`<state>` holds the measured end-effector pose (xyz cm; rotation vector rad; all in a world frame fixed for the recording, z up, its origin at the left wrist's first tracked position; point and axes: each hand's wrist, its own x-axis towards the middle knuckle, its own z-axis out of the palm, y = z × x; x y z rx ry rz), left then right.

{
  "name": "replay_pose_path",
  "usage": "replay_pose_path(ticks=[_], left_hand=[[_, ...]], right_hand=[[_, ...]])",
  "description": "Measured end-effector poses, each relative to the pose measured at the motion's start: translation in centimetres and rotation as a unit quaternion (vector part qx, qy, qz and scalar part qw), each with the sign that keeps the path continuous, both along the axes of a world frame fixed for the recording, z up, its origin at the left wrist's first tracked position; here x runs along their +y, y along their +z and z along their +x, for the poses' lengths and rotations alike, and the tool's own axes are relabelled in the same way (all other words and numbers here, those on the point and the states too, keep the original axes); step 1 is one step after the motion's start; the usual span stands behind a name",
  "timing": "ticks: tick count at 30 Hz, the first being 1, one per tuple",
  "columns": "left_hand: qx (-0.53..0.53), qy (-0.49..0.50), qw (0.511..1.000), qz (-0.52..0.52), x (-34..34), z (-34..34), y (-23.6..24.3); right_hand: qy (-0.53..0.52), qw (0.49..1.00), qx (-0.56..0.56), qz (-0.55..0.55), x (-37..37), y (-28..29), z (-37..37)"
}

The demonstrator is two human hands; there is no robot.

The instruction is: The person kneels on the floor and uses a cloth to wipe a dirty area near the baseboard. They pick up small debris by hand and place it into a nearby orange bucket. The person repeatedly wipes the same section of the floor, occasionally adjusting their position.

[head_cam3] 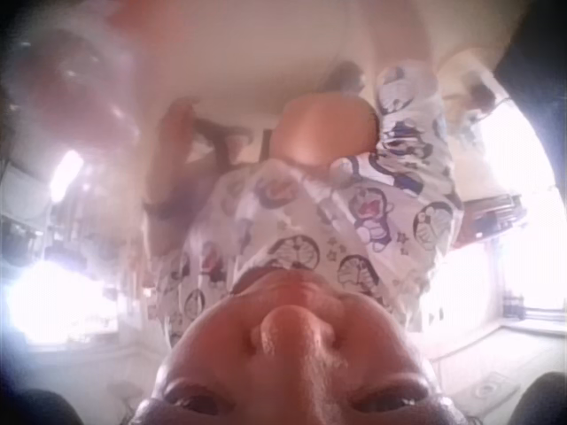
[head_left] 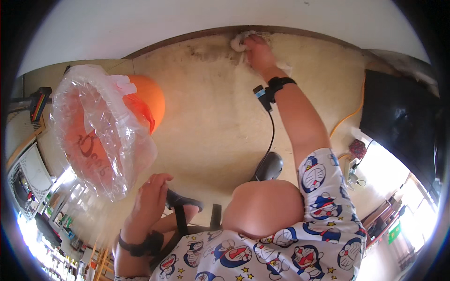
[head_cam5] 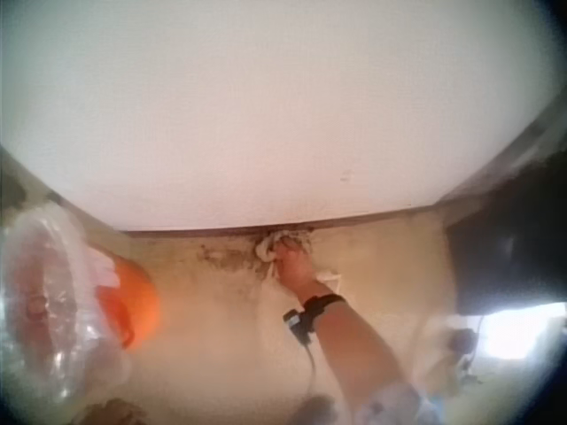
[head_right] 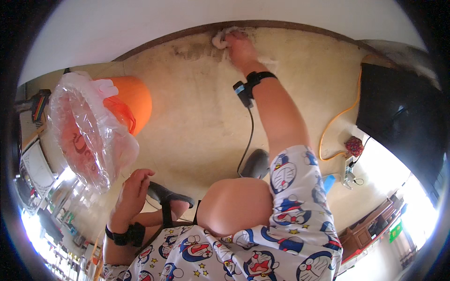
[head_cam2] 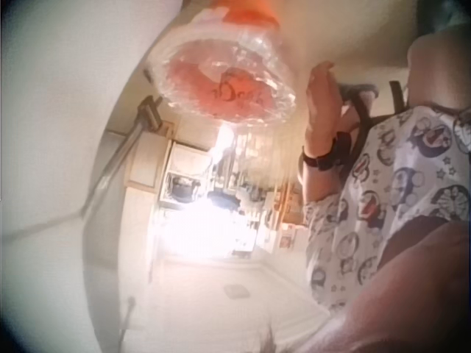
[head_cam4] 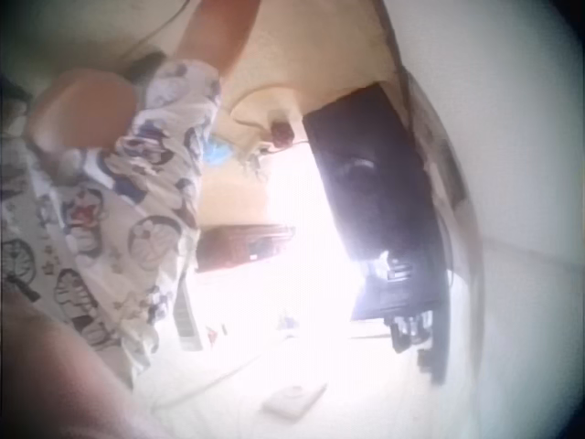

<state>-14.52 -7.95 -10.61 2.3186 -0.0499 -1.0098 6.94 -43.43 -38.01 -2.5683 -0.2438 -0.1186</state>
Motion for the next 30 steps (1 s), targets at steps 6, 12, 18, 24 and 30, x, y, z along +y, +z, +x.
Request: replay_pose_path(ticks=[6, 12, 18, 24, 30], left_hand=[[-0.029, 0.008, 0.999, -0.017, 0.0, -0.5, 1.1], [-0.017, 0.011, 1.000, -0.016, 0.2, -1.1, 0.6], [-0.034, 0.008, 0.999, -0.029, -0.2, -1.0, -0.1], [0.019, 0.001, 1.000, 0.006, -0.4, -0.5, -0.7], [-0.016, -0.015, 1.000, 0.012, -0.1, -0.1, -1.5]], right_hand=[[0.007, 0.997, 0.071, -0.023, 0.5, 1.1, -3.4], [0.061, 0.997, 0.044, -0.002, -1.3, 1.0, -17.9], [0.259, 0.961, 0.098, -0.019, -1.0, 0.9, -25.8], [0.226, 0.972, 0.062, -0.003, 2.5, 0.2, -21.3], [0.140, 0.990, -0.035, -0.001, 3.3, -1.0, -11.1]])
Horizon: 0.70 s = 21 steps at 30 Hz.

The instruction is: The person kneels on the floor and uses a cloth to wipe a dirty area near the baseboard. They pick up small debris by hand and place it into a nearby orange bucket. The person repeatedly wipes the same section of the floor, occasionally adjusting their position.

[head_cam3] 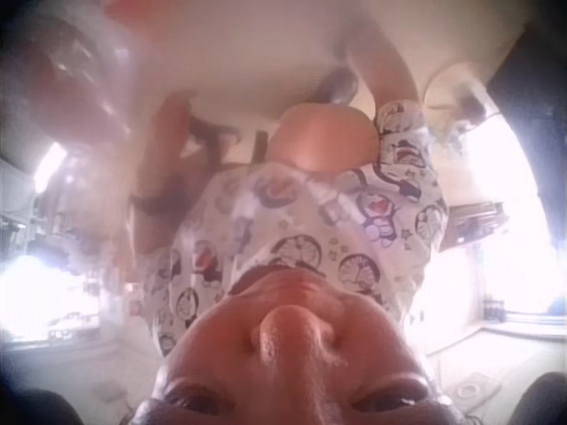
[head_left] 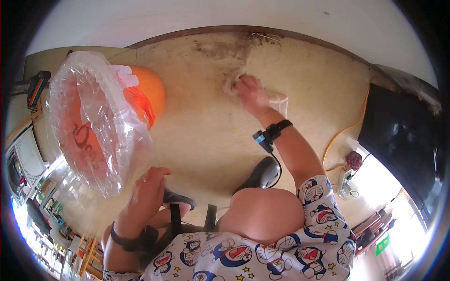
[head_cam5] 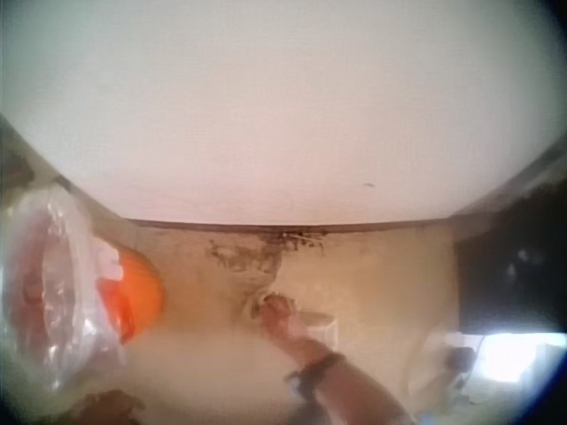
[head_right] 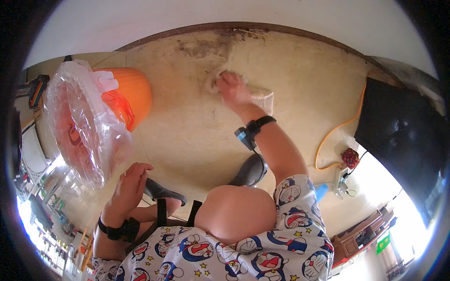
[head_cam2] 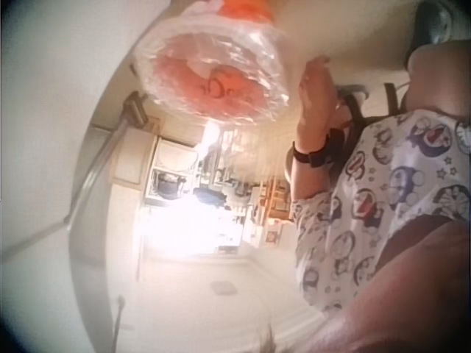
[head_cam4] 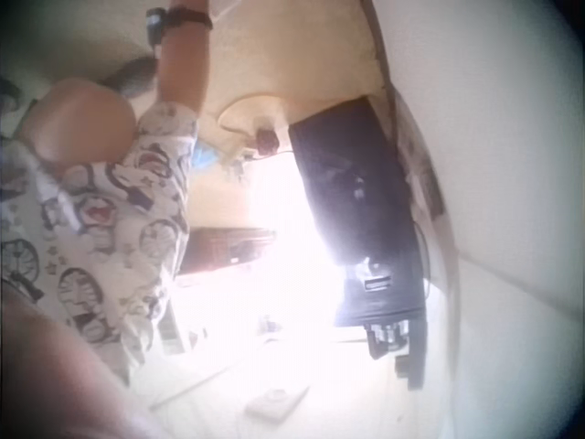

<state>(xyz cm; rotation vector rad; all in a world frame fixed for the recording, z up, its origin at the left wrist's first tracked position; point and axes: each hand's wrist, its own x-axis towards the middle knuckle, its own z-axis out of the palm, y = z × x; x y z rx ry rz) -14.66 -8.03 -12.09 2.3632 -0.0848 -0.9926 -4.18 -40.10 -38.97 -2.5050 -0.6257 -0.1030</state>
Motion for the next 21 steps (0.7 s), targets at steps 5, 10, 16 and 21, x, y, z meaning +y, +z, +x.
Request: replay_pose_path(ticks=[5, 10, 16, 21], left_hand=[[0.016, 0.012, 1.000, 0.019, 0.6, 0.1, 0.4], [0.006, 0.012, 1.000, 0.024, 0.8, -0.2, 1.3], [-0.026, 0.023, 0.999, -0.007, 1.1, -1.0, 2.6], [-0.024, 0.013, 1.000, 0.011, 1.0, -1.3, 3.0]], right_hand=[[-0.074, 0.997, 0.031, 0.017, -0.7, 1.1, 6.7], [-0.148, 0.989, 0.008, -0.001, -1.2, 0.8, 11.1], [-0.127, 0.986, 0.098, -0.054, -1.5, 1.2, 9.0], [-0.065, 0.996, 0.004, -0.057, -2.4, 0.0, -2.7]])
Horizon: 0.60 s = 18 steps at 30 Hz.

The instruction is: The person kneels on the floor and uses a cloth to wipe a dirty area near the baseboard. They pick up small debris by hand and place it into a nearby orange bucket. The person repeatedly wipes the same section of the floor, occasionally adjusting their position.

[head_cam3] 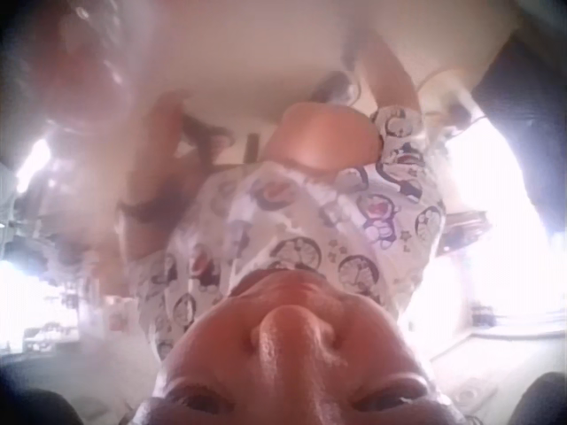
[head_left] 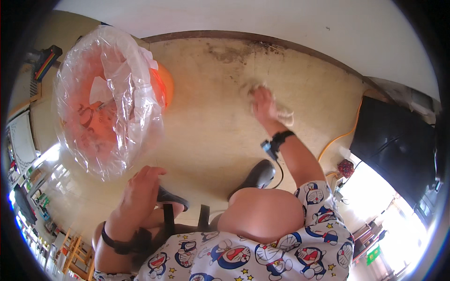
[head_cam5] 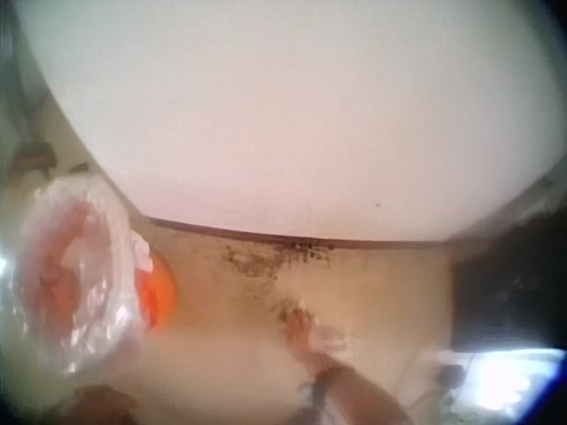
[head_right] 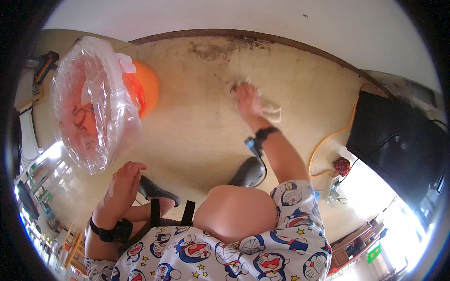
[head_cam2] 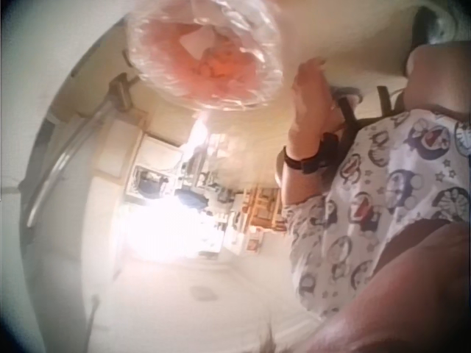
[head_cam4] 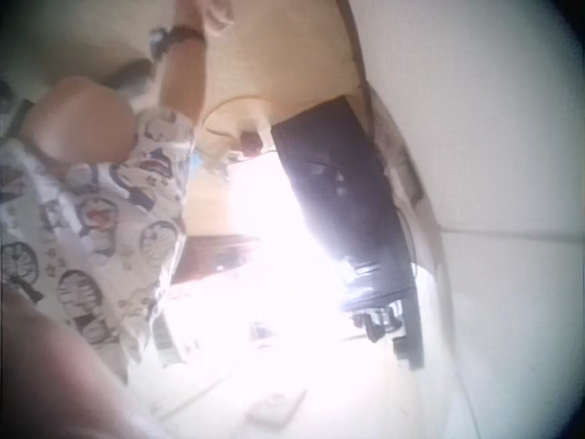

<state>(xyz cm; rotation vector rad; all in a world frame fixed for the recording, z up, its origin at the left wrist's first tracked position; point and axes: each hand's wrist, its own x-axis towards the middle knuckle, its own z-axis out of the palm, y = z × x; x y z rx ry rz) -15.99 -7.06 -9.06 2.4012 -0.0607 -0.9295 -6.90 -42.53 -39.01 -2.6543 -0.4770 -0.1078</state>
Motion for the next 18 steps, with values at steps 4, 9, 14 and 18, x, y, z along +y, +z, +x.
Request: replay_pose_path(ticks=[4, 9, 14, 18], left_hand=[[0.020, -0.002, 1.000, -0.007, -0.5, 0.2, 0.0], [0.037, -0.008, 0.999, -0.015, -0.7, 1.0, -0.5], [0.060, 0.001, 0.998, -0.025, -1.0, 1.8, -1.3], [0.042, 0.011, 0.998, -0.043, -0.9, 2.1, -2.0]], right_hand=[[0.124, 0.986, 0.111, 0.029, 0.4, 0.2, -8.1], [0.214, 0.968, 0.104, 0.076, 3.1, 2.2, -9.3], [0.169, 0.982, 0.050, 0.060, 4.3, 1.4, -2.5], [0.100, 0.994, 0.020, 0.047, 4.8, 0.9, 1.9]])
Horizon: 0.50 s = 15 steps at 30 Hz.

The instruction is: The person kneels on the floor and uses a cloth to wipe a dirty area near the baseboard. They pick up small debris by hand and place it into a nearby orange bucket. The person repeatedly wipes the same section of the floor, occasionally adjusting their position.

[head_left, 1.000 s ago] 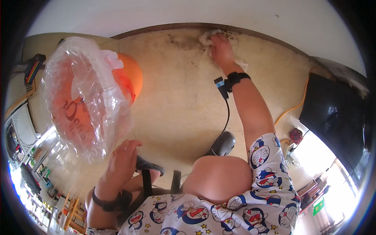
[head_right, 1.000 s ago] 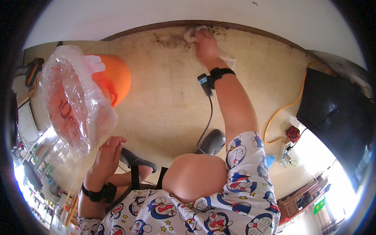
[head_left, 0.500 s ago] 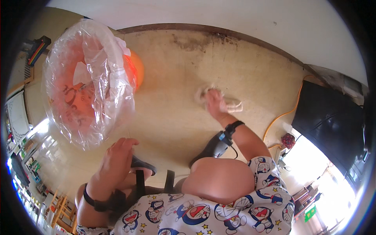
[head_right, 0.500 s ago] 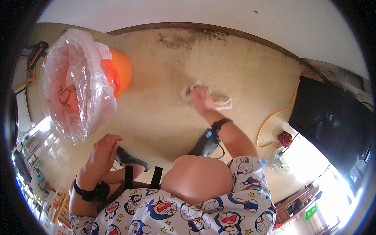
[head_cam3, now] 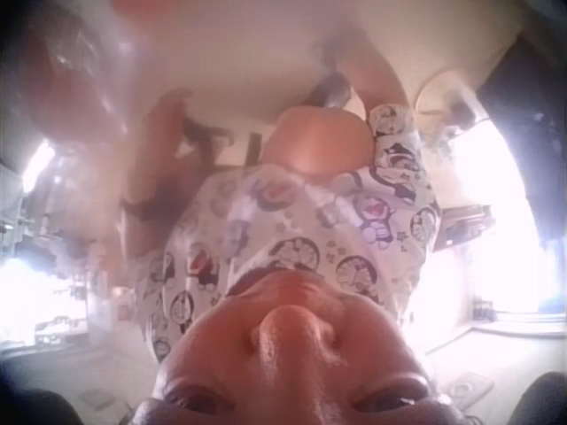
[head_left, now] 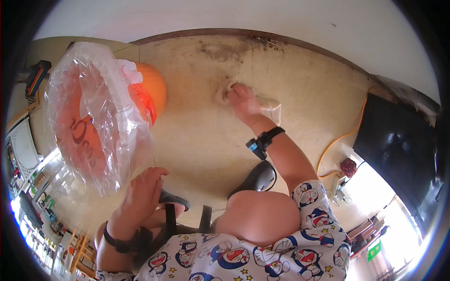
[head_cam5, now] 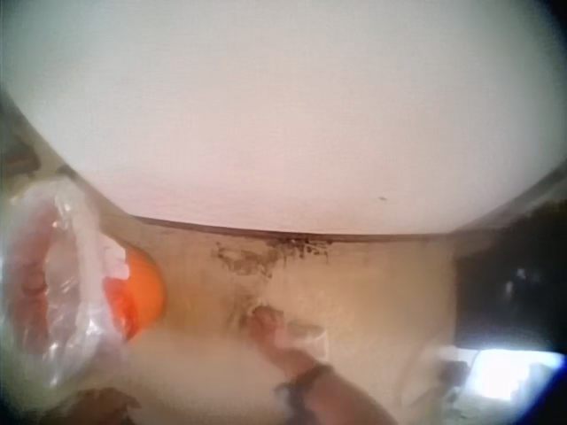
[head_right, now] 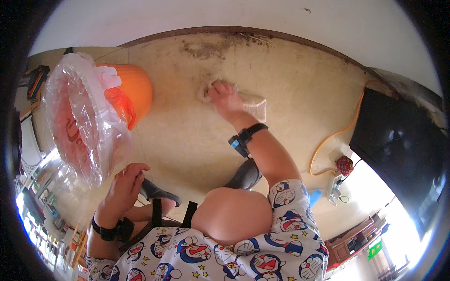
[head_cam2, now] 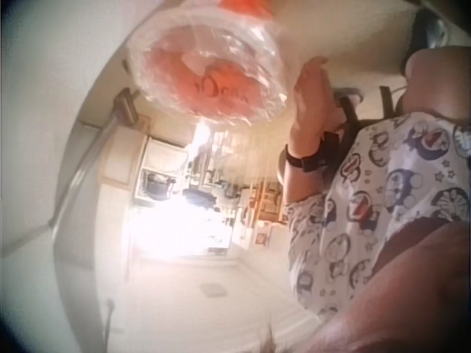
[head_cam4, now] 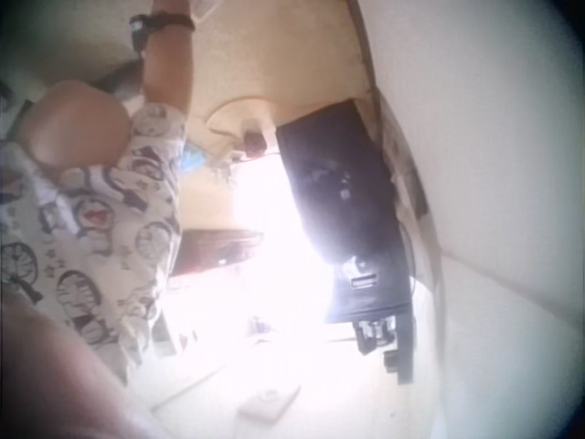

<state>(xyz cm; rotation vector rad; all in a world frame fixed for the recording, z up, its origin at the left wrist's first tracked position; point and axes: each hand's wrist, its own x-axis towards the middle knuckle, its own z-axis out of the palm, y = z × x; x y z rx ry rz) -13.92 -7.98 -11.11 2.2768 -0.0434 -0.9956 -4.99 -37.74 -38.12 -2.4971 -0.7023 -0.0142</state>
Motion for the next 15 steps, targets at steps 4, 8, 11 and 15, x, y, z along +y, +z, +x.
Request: replay_pose_path(ticks=[4, 8, 11, 15], left_hand=[[0.029, 0.001, 0.999, 0.018, 0.3, 0.4, -0.3], [0.080, 0.005, 0.997, -0.005, 0.0, 1.2, 1.0], [0.135, 0.004, 0.990, -0.043, -0.2, 1.8, 3.3], [0.106, -0.003, 0.981, -0.162, -0.2, 2.4, 4.7]], right_hand=[[-0.048, 0.999, 0.005, -0.017, 0.0, -0.2, 4.6], [-0.086, 0.996, -0.028, 0.008, -0.8, -0.4, 9.1], [-0.076, 0.996, 0.022, -0.043, -1.4, 0.4, 11.2], [-0.064, 0.993, 0.045, -0.088, -1.4, 1.8, 12.5]])
